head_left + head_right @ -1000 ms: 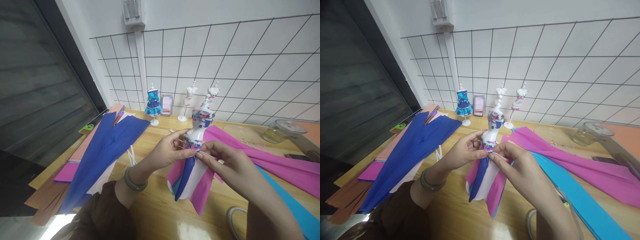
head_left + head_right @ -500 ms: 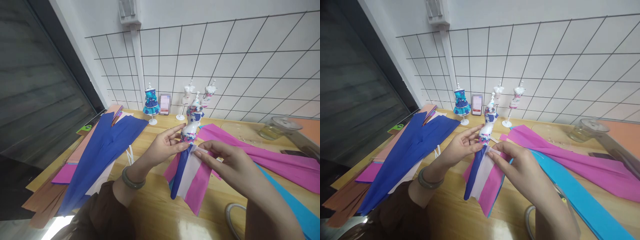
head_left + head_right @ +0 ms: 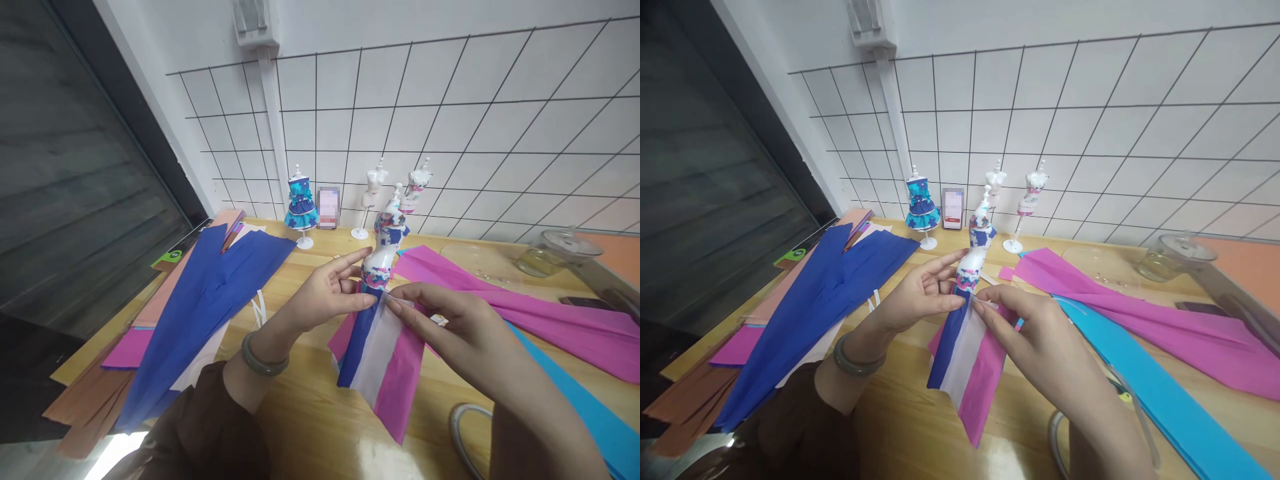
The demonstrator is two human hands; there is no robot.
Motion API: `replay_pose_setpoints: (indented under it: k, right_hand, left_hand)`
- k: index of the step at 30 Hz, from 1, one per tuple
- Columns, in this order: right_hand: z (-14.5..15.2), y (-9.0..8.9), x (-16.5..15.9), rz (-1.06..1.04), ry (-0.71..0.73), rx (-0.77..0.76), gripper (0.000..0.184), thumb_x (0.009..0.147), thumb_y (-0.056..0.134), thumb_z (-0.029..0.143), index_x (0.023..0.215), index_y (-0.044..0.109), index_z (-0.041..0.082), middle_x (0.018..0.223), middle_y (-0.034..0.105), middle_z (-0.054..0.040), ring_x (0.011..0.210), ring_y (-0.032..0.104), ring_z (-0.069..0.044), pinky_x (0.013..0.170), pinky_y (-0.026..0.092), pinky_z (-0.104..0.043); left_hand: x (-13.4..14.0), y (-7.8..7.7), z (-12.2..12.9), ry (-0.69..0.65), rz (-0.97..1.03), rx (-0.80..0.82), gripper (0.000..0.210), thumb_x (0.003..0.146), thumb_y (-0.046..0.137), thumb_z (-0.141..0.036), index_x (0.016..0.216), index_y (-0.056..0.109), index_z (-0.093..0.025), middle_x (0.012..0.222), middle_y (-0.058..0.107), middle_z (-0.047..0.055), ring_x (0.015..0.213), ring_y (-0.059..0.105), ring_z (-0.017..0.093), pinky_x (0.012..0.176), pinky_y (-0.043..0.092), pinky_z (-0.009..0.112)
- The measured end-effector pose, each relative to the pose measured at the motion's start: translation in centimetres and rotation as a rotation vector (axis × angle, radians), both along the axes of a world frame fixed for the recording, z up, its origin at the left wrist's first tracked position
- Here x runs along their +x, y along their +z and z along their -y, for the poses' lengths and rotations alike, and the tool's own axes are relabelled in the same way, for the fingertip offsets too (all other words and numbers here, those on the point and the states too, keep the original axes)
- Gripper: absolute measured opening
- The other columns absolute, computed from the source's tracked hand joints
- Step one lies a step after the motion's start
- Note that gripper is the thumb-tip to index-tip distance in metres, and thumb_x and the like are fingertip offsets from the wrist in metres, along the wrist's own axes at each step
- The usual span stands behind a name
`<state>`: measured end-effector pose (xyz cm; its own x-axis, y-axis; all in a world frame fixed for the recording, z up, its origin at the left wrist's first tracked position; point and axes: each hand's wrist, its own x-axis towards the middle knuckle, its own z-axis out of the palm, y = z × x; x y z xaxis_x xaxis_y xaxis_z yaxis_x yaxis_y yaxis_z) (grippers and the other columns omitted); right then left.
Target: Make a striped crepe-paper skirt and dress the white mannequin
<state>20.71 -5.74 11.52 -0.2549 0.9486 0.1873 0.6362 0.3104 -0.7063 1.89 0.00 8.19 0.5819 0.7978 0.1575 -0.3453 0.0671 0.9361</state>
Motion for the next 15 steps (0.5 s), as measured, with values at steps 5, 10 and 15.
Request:
replay_pose_setpoints:
  k: [5,10,15]
  right_hand:
    - [-0.05,0.01,-0.19,-0.019,0.036,-0.004,0.027,0.086,0.050,0.044,0.095,0.067,0.024,0.083,0.069,-0.0033,0.070,0.060,-0.017,0.060,0.047,-0.028]
    - [-0.23,-0.13,-0.17,-0.044,0.025,-0.021,0.026,0.086,0.051,0.044,0.085,0.066,0.023,0.077,0.067,-0.0019,0.067,0.058,-0.015,0.058,0.045,-0.026]
    - [-0.27,-0.28,-0.19,-0.072,-0.019,-0.035,0.026,0.084,0.052,0.046,0.083,0.064,0.023,0.074,0.065,-0.0013,0.066,0.057,-0.015,0.058,0.045,-0.026]
  left_hand:
    - [0.10,0.03,0.10,0.000,-0.002,0.017,0.075,0.067,0.073,-0.013,0.134,0.042,-0.025,0.124,0.054,0.011,0.104,0.057,0.019,0.086,0.046,0.029]
    - [0.22,-0.06,0.20,0.006,0.003,0.019,0.075,0.066,0.073,-0.014,0.134,0.042,-0.025,0.123,0.055,0.011,0.104,0.057,0.020,0.086,0.046,0.030]
    - [0.21,-0.10,0.23,-0.011,0.014,0.036,0.075,0.066,0.074,-0.014,0.133,0.043,-0.026,0.122,0.055,0.010,0.105,0.056,0.020,0.088,0.046,0.031]
